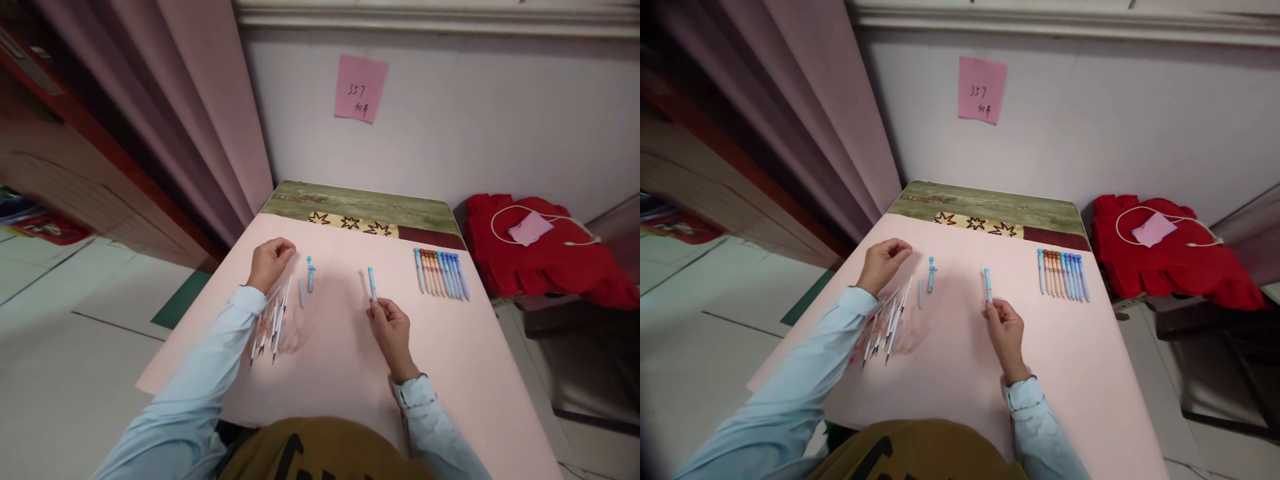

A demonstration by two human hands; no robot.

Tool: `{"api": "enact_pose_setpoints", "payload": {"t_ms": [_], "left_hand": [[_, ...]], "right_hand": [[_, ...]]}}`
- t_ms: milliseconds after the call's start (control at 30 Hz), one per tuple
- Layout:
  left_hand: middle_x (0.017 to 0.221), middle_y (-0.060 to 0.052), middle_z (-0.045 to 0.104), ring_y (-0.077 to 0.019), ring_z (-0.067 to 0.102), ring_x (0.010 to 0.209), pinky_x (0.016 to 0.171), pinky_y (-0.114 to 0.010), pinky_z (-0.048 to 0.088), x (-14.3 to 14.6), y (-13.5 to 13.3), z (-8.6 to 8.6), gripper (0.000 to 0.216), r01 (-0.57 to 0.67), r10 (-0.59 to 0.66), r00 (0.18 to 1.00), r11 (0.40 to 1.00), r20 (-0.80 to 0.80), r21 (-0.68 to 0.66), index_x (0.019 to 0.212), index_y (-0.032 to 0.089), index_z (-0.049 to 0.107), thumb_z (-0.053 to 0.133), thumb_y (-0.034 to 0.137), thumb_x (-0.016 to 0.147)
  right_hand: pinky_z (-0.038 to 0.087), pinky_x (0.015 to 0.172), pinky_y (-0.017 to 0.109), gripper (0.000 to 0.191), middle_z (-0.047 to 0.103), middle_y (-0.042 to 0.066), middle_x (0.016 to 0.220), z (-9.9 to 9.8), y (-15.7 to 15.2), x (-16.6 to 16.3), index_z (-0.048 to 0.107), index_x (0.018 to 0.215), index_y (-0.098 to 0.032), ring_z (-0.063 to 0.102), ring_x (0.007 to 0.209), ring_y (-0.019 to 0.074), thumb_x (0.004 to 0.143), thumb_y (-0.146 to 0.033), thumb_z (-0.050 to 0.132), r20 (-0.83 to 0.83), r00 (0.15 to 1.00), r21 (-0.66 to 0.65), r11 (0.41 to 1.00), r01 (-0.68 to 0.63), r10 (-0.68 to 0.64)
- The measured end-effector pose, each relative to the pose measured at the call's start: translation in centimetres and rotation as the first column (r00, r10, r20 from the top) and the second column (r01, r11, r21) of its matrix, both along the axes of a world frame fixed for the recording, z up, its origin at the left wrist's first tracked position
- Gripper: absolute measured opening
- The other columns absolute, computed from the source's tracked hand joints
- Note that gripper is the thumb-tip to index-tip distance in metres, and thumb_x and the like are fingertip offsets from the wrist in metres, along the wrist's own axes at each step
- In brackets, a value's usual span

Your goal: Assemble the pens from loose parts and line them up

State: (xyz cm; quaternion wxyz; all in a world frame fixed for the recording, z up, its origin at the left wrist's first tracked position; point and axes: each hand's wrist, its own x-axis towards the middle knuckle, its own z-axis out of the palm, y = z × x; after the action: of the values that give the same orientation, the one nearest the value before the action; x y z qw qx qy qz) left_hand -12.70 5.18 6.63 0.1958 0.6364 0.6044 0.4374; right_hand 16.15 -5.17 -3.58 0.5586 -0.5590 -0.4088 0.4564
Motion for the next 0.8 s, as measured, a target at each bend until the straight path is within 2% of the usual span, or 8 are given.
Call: {"api": "enact_pose_setpoints", "payload": {"t_ms": [67,200,333,467,600,667,733,800], "left_hand": [[0.078,-0.004,0.068,-0.0167,0.06,0.072,0.07,-0.029,0.045,-0.2,1.0,-1.7,0.012,0.112,-0.12,0.971,0.992,-0.205,-0.053,0.08,0.018,0.072,0.06,0.023,0.081],[0.094,-0.007,0.071,-0.0225,0.061,0.094,0.083,-0.033,0.045,1.1,2.0,-4.8,0.024,0.246,-0.303,0.824,0.953,-0.479,-0.179,0.094,0.023,0.075,0.055,0.015,0.082],[0.095,-0.007,0.07,-0.0245,0.06,0.1,0.086,-0.034,0.045,1.8,2.7,-5.9,0.027,0.286,-0.389,0.714,0.921,-0.582,-0.265,0.095,0.025,0.075,0.055,0.013,0.082],[0.096,-0.007,0.069,-0.0246,0.06,0.1,0.086,-0.035,0.046,1.7,2.7,-6.0,0.024,0.262,-0.365,0.738,0.93,-0.568,-0.257,0.092,0.024,0.075,0.055,0.014,0.082],[0.098,-0.008,0.067,-0.0228,0.06,0.1,0.09,-0.036,0.047,1.2,2.0,-5.4,0.023,0.193,-0.24,0.869,0.97,-0.432,-0.151,0.092,0.021,0.074,0.054,0.015,0.082],[0.098,-0.008,0.068,-0.0219,0.061,0.099,0.093,-0.036,0.047,1.1,1.4,-4.7,0.018,0.136,-0.153,0.952,0.987,-0.266,-0.082,0.089,0.02,0.072,0.057,0.019,0.08],[0.095,-0.008,0.069,-0.0206,0.064,0.092,0.089,-0.037,0.05,1.4,0.4,-3.8,0.015,0.06,-0.057,0.998,0.996,0.038,-0.069,0.089,0.017,0.07,0.063,0.025,0.078],[0.088,-0.008,0.071,-0.019,0.067,0.08,0.081,-0.037,0.053,2.3,-1.1,-2.7,0.027,0.037,0.031,0.901,0.989,0.433,-0.146,0.095,0.015,0.066,0.068,0.033,0.075]], "right_hand": [[0.05,0.063,0.026,0.035,0.069,0.004,0.071,0.0,-0.1,-0.1,0.069,0.094,-0.016,0.065,0.068,0.017,0.082,-0.049,0.069,0.048,0.998,0.005,1.0,-0.03,0.029],[0.051,0.064,0.026,0.035,0.071,0.005,0.074,0.1,-0.4,-0.1,0.068,0.096,-0.017,0.067,0.07,0.0182,0.084,-0.05,0.065,0.095,0.994,0.023,0.998,-0.051,0.048],[0.052,0.064,0.027,0.034,0.071,0.005,0.075,0.0,-0.3,0.0,0.068,0.095,-0.017,0.067,0.07,0.0183,0.083,-0.049,0.066,0.117,0.992,0.024,0.999,-0.042,0.039],[0.052,0.064,0.027,0.033,0.071,0.005,0.074,0.0,-0.3,0.0,0.069,0.095,-0.017,0.067,0.069,0.0179,0.082,-0.048,0.067,0.098,0.995,0.022,0.999,-0.029,0.026],[0.052,0.065,0.027,0.033,0.072,0.005,0.075,0.0,-0.4,0.1,0.069,0.095,-0.017,0.067,0.071,0.0183,0.083,-0.047,0.067,0.13,0.991,0.016,0.999,-0.041,0.038],[0.052,0.065,0.027,0.033,0.072,0.005,0.074,-0.1,-0.4,0.1,0.07,0.095,-0.017,0.067,0.071,0.0184,0.082,-0.047,0.067,0.146,0.989,0.02,0.999,-0.039,0.036],[0.052,0.065,0.028,0.035,0.072,0.005,0.075,0.1,-0.5,0.0,0.07,0.096,-0.016,0.067,0.071,0.0188,0.081,-0.048,0.068,0.142,0.989,0.023,0.999,-0.036,0.032],[0.052,0.065,0.029,0.036,0.072,0.006,0.076,0.7,-0.5,-0.3,0.071,0.096,-0.015,0.067,0.071,0.0192,0.081,-0.048,0.068,0.11,0.993,0.012,0.999,-0.032,0.031]]}}
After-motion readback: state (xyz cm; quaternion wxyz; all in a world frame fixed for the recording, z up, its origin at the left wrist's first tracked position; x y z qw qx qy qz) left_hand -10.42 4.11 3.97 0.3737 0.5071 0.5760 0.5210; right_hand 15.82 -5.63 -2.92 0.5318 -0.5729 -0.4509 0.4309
